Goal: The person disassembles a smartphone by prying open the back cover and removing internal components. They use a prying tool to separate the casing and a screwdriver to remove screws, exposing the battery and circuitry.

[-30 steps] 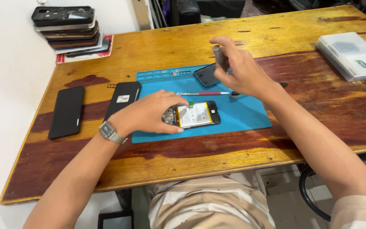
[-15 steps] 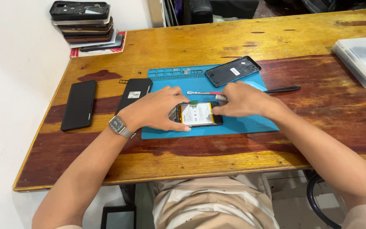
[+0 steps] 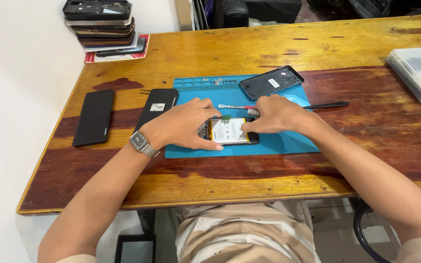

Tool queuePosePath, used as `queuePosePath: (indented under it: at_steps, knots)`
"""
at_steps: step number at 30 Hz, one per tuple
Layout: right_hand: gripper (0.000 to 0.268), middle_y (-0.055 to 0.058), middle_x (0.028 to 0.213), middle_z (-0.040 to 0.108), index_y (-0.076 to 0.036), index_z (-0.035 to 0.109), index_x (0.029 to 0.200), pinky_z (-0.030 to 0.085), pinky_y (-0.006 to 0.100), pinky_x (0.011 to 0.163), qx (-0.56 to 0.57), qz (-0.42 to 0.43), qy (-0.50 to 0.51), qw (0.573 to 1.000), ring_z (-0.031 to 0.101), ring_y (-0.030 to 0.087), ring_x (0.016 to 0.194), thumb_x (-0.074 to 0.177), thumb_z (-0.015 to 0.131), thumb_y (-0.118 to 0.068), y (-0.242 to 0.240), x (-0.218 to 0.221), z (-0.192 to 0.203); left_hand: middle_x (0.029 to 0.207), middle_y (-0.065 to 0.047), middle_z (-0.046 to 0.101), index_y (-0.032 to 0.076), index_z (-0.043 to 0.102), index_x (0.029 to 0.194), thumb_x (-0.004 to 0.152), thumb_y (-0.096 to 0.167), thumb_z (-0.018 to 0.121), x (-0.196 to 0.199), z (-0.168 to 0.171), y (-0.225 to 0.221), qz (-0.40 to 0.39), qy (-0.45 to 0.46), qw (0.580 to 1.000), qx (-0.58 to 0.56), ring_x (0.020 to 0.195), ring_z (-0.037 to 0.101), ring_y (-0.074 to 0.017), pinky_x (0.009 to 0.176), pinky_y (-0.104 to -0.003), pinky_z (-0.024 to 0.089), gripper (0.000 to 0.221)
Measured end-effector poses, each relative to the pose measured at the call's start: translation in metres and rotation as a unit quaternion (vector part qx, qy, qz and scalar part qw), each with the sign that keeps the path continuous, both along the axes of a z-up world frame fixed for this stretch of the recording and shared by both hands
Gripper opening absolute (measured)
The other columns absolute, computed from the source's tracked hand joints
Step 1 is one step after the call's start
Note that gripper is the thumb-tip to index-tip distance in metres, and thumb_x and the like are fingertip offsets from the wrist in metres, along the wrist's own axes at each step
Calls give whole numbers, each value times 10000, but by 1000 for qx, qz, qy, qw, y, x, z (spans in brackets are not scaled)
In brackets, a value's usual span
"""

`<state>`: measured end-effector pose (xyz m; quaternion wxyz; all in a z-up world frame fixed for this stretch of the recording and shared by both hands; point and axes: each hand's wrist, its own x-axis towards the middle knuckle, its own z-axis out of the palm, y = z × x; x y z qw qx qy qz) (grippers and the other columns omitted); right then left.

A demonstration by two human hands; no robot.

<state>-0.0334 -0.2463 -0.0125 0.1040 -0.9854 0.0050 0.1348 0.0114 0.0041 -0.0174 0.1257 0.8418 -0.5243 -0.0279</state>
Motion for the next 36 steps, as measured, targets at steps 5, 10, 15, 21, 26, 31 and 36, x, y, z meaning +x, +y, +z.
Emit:
queuePosePath:
  at_steps: [5, 10, 15, 21, 26, 31, 36]
  knots:
    - [542, 206, 712, 736, 14, 752, 755, 561, 452, 621, 11, 18, 8, 1000, 725, 356, 687, 688, 729, -523, -3, 0, -6, 1172, -121, 616, 34, 619, 1292, 726, 636, 783, -2, 1, -1, -5, -15, 1000, -3, 1098, 582, -309, 876, -430, 536, 842]
    - [519, 192, 785, 753, -1, 746, 948, 576, 426, 665, 66, 25, -51, 996, 749, 306, 724, 815, 660, -495, -34, 11, -5, 1170, -140, 611, 9, 575, 1335, 730, 629, 791, -3, 3, -2, -14, -28, 999, -7, 1076, 576, -332, 870, -444, 528, 894]
    - [392, 189, 908, 755, -44, 742, 1152, 558, 438, 759, 32, 21, -148, 988, 712, 308, 816, 877, 704, -321, -102, 29, 4, 1175, -127, 618, 44, 612, 1309, 737, 619, 781, -4, 2, -2, -4, -12, 1000, 1, 1099, 574, -320, 878, -436, 530, 828]
    - [400, 94, 1033, 763, -112, 774, 1122, 558, 436, 796, 76, -6, -89, 993, 708, 276, 900, 774, 799, -307, -138, 37, -3, 1182, -128, 613, 47, 633, 1283, 720, 626, 795, -6, 6, -6, 4, -9, 1000, 13, 1106, 564, -321, 885, -437, 528, 824]
    - [325, 100, 1057, 768, -98, 793, 1080, 554, 419, 866, 32, 23, -89, 995, 707, 281, 959, 832, 783, -308, -129, 36, -2, 1178, -122, 615, 60, 637, 1284, 714, 628, 789, -8, 6, -6, 11, -7, 1000, 20, 1097, 565, -317, 875, -436, 530, 819]
    - [287, 150, 1019, 748, -36, 786, 999, 586, 398, 835, 107, 191, -205, 954, 731, 294, 916, 817, 755, -255, -87, 32, -10, 1165, -122, 620, 55, 640, 1282, 720, 628, 791, -9, 6, -5, 10, -5, 1000, 15, 1097, 563, -319, 880, -434, 528, 817]
    - [298, 172, 912, 750, 24, 750, 982, 562, 417, 761, 77, 206, -220, 950, 719, 328, 857, 770, 778, -184, -48, 24, -18, 1166, -120, 619, 54, 636, 1286, 723, 629, 785, -7, 6, -5, 8, -5, 1000, 18, 1088, 568, -318, 879, -436, 526, 819]
